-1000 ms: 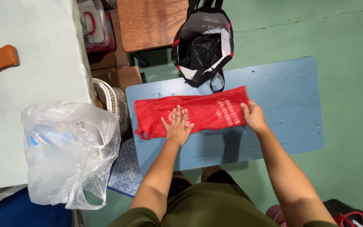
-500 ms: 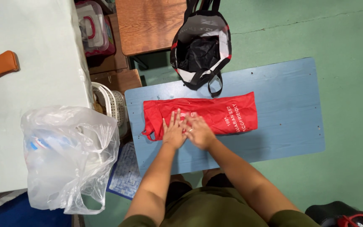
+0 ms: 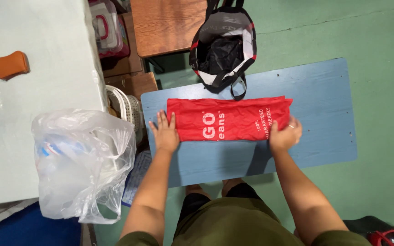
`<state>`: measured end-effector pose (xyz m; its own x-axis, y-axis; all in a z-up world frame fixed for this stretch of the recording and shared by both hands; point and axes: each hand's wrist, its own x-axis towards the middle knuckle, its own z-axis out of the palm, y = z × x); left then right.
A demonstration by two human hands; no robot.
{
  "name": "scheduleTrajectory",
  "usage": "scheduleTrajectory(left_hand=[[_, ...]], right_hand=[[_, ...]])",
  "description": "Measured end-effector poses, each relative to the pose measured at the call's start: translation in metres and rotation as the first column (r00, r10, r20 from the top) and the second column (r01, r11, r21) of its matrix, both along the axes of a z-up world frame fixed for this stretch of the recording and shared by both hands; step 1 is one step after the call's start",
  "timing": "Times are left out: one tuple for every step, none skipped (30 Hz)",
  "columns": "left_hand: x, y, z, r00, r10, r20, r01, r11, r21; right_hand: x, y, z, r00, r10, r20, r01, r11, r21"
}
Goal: The person folds several reusable shopping bags of different colors and places them into a larger tote bag. The person handles green, black, and red bags, folding each one neatly before storing it.
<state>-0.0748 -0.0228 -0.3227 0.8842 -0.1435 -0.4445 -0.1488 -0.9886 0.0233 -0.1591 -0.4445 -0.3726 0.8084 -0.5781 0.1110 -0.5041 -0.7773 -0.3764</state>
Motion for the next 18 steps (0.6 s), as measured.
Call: scheduleTrajectory(left_hand=[[-0.008,-0.009,0.002,1.0,0.003,0.0,-0.003,1.0,-0.001],[-0.015,-0.02,0.003,0.99,-0.053,0.129,0.066,0.993,-0.103],[-0.021,-0.031,0.004,0.961,-0.093,0.261,0.146,0.97,-0.192],[-0.03,-0.037,0.001,0.961,-0.089,0.263,0.144,0.97,-0.196],[-0.038,-0.044,-0.002,0.955,-0.222,0.198,0.27,0.924,-0.269],[-0.044,-0.05,-0.006,0.923,-0.356,0.146,0.385,0.855,-0.346],[-0.049,-0.054,-0.028,0.923,-0.354,0.151,0.385,0.855,-0.348],[-0.057,-0.056,-0.05,0.89,-0.373,0.261,0.443,0.844,-0.304],[-0.065,-0.059,-0.072,0.844,-0.39,0.367,0.495,0.831,-0.254],[-0.063,-0.061,-0.075,0.845,-0.388,0.368,0.493,0.831,-0.256],[-0.061,-0.063,-0.079,0.853,-0.383,0.355,0.471,0.857,-0.208],[-0.061,-0.066,-0.082,0.862,-0.375,0.342,0.447,0.88,-0.161],[-0.054,-0.068,-0.067,0.863,-0.371,0.342,0.444,0.881,-0.165],[-0.046,-0.069,-0.053,0.915,-0.345,0.209,0.391,0.886,-0.248],[-0.038,-0.071,-0.039,0.945,-0.32,0.07,0.325,0.889,-0.323],[-0.035,-0.066,-0.041,0.947,-0.314,0.067,0.319,0.892,-0.321],[-0.031,-0.061,-0.043,0.957,-0.275,0.092,0.289,0.876,-0.388],[-0.028,-0.057,-0.045,0.965,-0.236,0.114,0.262,0.852,-0.453]], right_hand=[[-0.005,-0.001,-0.007,1.0,0.003,0.0,-0.003,1.0,-0.001],[-0.008,-0.004,-0.014,0.981,-0.191,0.009,0.186,0.964,0.192],[-0.011,-0.006,-0.021,0.927,-0.374,-0.022,0.354,0.855,0.378],[-0.016,-0.001,-0.01,0.928,-0.372,-0.018,0.351,0.858,0.375],[-0.021,0.004,0.001,0.952,-0.302,0.051,0.275,0.917,0.288],[-0.025,0.009,0.011,0.968,-0.225,0.115,0.2,0.96,0.194],[-0.023,0.012,0.022,0.968,-0.222,0.119,0.198,0.961,0.191],[-0.024,0.016,0.033,0.991,0.021,0.135,-0.029,0.998,0.06],[-0.025,0.02,0.043,0.958,0.263,0.117,-0.256,0.964,-0.07],[-0.02,0.032,0.06,0.957,0.265,0.116,-0.258,0.963,-0.072],[-0.016,0.044,0.078,0.88,0.467,0.089,-0.468,0.884,-0.006],[-0.012,0.055,0.095,0.758,0.648,0.075,-0.652,0.755,0.065],[-0.012,0.062,0.098,0.756,0.651,0.071,-0.654,0.754,0.063],[-0.01,0.068,0.1,0.683,0.73,0.013,-0.73,0.683,-0.028],[-0.008,0.075,0.102,0.604,0.795,-0.054,-0.795,0.596,-0.113],[-0.011,0.069,0.083,0.599,0.799,-0.053,-0.799,0.591,-0.109],[-0.013,0.063,0.063,0.624,0.77,-0.133,-0.782,0.612,-0.121],[-0.016,0.057,0.044,0.646,0.733,-0.212,-0.762,0.633,-0.136]])
